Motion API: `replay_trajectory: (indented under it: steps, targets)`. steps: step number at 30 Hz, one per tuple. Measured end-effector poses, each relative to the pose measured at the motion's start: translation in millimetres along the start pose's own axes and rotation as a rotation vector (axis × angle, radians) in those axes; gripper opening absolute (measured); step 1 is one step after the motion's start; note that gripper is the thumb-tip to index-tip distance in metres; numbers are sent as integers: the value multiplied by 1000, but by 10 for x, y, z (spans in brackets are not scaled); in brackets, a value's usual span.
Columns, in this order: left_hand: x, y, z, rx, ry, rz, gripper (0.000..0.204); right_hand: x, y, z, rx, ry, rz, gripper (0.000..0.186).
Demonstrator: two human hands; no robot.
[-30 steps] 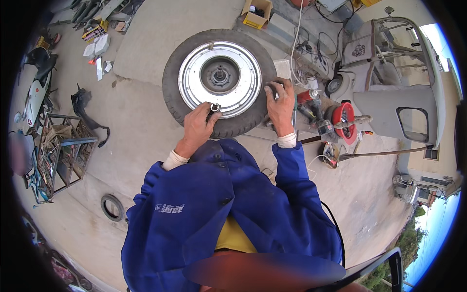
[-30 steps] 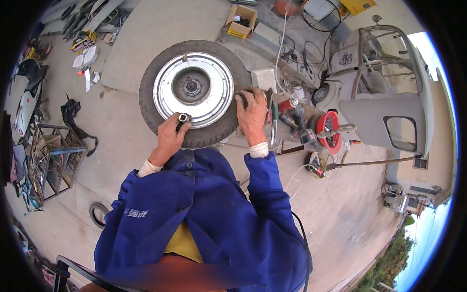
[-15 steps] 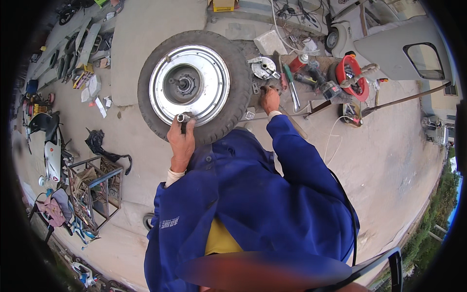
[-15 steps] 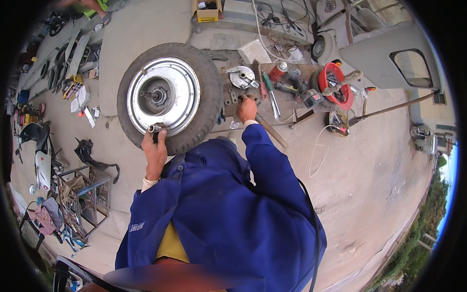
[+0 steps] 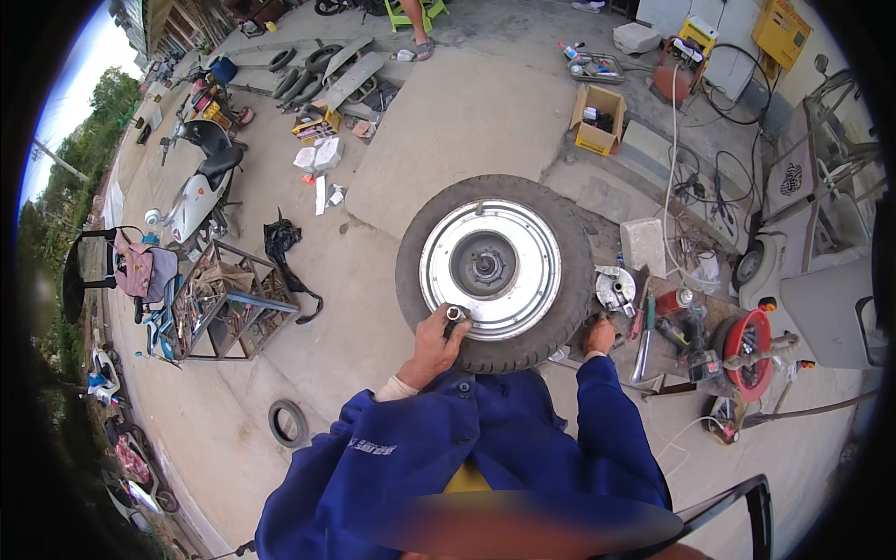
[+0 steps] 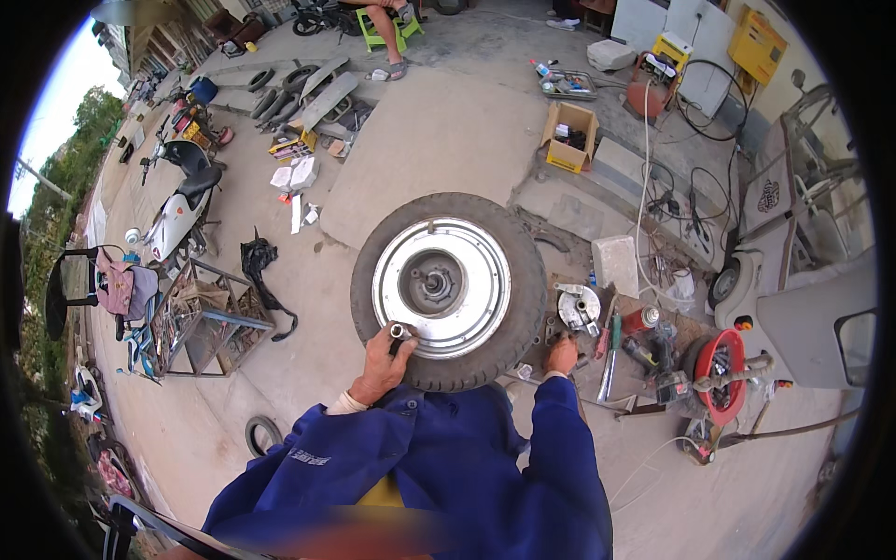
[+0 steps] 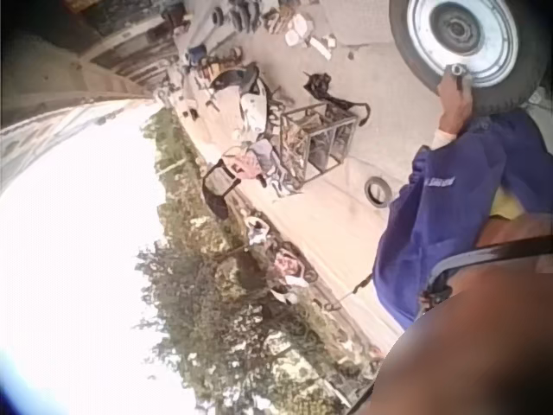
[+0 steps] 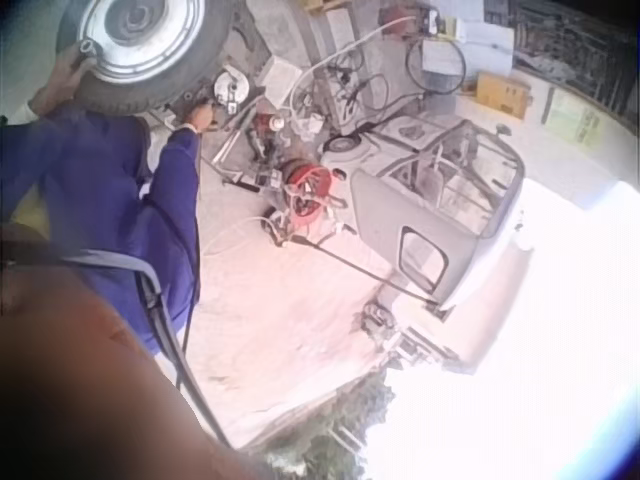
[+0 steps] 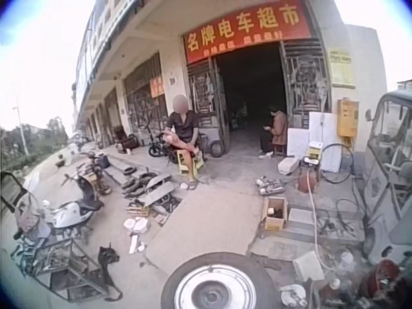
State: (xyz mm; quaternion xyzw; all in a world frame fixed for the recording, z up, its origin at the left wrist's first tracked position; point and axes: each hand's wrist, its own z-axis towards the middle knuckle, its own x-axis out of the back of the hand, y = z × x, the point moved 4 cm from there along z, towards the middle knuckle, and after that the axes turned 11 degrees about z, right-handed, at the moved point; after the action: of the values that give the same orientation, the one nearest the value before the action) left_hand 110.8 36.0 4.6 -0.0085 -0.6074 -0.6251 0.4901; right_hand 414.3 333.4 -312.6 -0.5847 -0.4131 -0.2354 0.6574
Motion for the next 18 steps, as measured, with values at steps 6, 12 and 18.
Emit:
replay_trajectory:
  steps: [6,12,18]
  targets:
    - [13,-11,-16,-17,133,-73,12,44,-41,130,-23,-67,-38,20]
    - [-3,-170,-42,72,197,-206,18,110,-51,154,74,25,116,22]
    - [198,-325,-50,120,388,-9,40,1166,-972,-332,-16,234,425,32]
